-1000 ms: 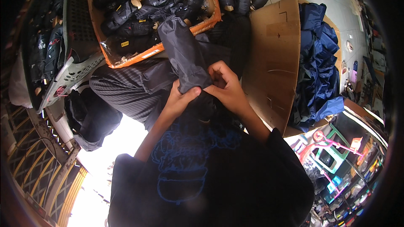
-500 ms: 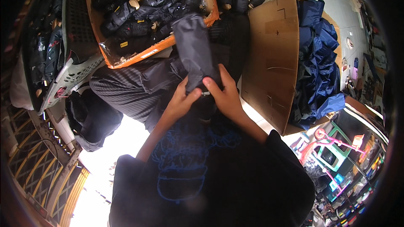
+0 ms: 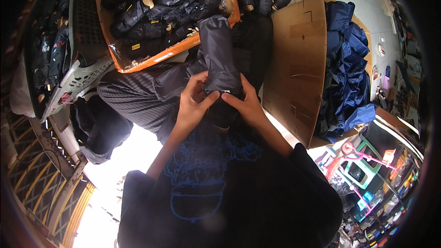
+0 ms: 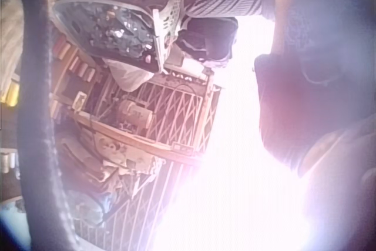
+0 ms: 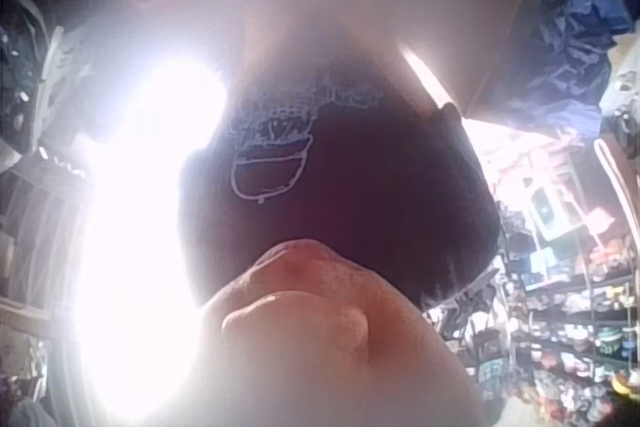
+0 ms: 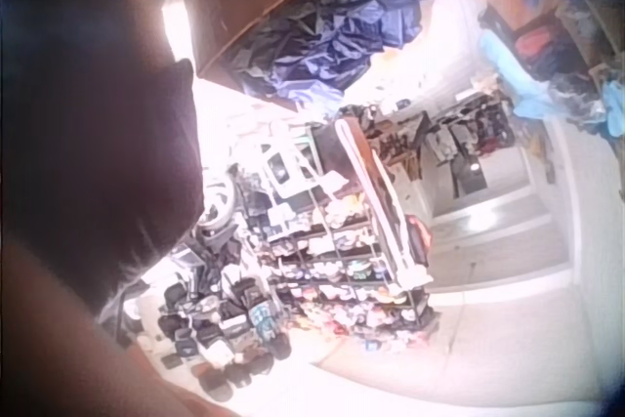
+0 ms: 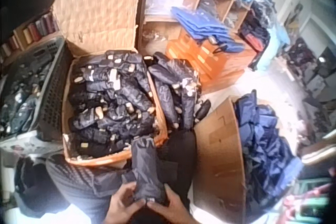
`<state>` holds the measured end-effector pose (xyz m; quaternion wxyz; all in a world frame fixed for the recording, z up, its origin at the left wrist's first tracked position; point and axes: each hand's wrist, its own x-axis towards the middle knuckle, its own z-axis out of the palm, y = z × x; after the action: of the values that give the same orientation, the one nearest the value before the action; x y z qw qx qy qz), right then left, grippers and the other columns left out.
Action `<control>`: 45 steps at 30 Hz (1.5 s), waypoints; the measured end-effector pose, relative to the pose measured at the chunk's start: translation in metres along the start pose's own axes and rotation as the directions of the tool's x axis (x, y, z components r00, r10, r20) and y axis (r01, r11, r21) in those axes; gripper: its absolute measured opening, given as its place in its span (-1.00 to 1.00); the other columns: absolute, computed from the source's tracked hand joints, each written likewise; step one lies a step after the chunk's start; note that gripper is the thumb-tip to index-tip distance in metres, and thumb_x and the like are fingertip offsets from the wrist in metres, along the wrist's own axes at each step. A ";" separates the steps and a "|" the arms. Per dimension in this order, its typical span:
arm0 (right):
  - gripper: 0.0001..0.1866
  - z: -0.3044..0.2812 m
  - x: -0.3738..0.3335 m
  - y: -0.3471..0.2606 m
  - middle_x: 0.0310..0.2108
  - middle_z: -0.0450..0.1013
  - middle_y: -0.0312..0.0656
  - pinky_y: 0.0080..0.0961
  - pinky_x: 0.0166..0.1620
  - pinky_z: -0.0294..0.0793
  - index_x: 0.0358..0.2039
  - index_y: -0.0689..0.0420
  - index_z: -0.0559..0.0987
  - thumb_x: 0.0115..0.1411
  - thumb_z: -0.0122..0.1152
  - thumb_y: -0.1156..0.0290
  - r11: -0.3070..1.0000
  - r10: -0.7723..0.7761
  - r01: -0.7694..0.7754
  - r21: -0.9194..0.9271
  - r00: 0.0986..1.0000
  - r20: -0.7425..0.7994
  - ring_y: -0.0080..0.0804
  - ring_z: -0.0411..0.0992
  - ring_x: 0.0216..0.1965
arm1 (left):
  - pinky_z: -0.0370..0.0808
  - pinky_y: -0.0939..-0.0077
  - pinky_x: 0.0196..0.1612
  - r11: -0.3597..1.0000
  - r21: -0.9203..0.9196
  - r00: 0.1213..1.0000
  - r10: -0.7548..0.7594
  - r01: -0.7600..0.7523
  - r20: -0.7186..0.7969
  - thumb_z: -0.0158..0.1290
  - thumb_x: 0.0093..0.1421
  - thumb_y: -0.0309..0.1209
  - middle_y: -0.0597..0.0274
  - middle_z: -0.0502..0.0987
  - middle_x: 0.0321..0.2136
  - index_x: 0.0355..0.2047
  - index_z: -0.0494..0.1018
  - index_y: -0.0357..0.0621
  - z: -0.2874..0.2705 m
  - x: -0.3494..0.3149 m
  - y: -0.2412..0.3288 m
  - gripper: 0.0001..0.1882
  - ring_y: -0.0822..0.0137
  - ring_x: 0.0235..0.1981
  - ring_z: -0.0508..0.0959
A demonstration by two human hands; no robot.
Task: The person folds dark blue garments and places them into black plastic bags. They then seal the bags with yellow ties and place them into a basket. The person repeats this process with multiple garments.
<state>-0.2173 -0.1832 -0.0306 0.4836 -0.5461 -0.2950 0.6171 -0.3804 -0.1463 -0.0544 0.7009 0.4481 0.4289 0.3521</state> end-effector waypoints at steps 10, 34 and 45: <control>-0.42 0.009 0.002 0.000 -0.06 0.44 -0.16 -0.54 0.04 0.36 0.15 0.30 0.30 0.14 0.25 0.44 0.991 0.013 -0.008 -0.131 0.999 0.040 -0.50 0.39 -0.04 | 0.45 0.43 0.03 0.883 -0.441 0.986 -0.117 0.157 0.116 0.10 0.21 -0.39 0.04 0.55 -0.09 -0.03 0.41 -0.34 0.010 0.021 0.006 -0.63 0.30 -0.07 0.54; -0.52 0.021 -0.011 0.011 -0.12 0.49 -0.08 -0.51 0.00 0.38 0.03 0.35 0.43 0.18 0.18 0.30 0.964 0.242 -0.250 -0.095 0.966 -0.087 -0.42 0.44 -0.09 | 0.39 0.44 0.07 0.950 -0.266 0.983 -0.179 0.162 -0.040 0.07 0.25 -0.32 0.04 0.56 -0.15 -0.03 0.40 -0.36 0.021 0.002 0.023 -0.62 0.29 -0.11 0.55; -0.54 0.018 -0.019 0.017 -0.11 0.47 -0.17 -0.50 -0.01 0.40 0.04 0.28 0.41 0.15 0.22 0.40 0.973 0.144 -0.134 -0.187 0.989 0.037 -0.46 0.43 -0.07 | 0.45 0.44 0.02 0.923 -0.361 0.991 -0.125 0.132 0.041 0.07 0.23 -0.39 0.04 0.59 -0.17 -0.07 0.42 -0.37 0.012 0.003 -0.002 -0.67 0.31 -0.15 0.57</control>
<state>-0.2410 -0.2041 -0.0344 0.3792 -0.5920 -0.3238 0.6332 -0.3686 -0.1486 -0.0543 0.7968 0.2851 0.3788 0.3746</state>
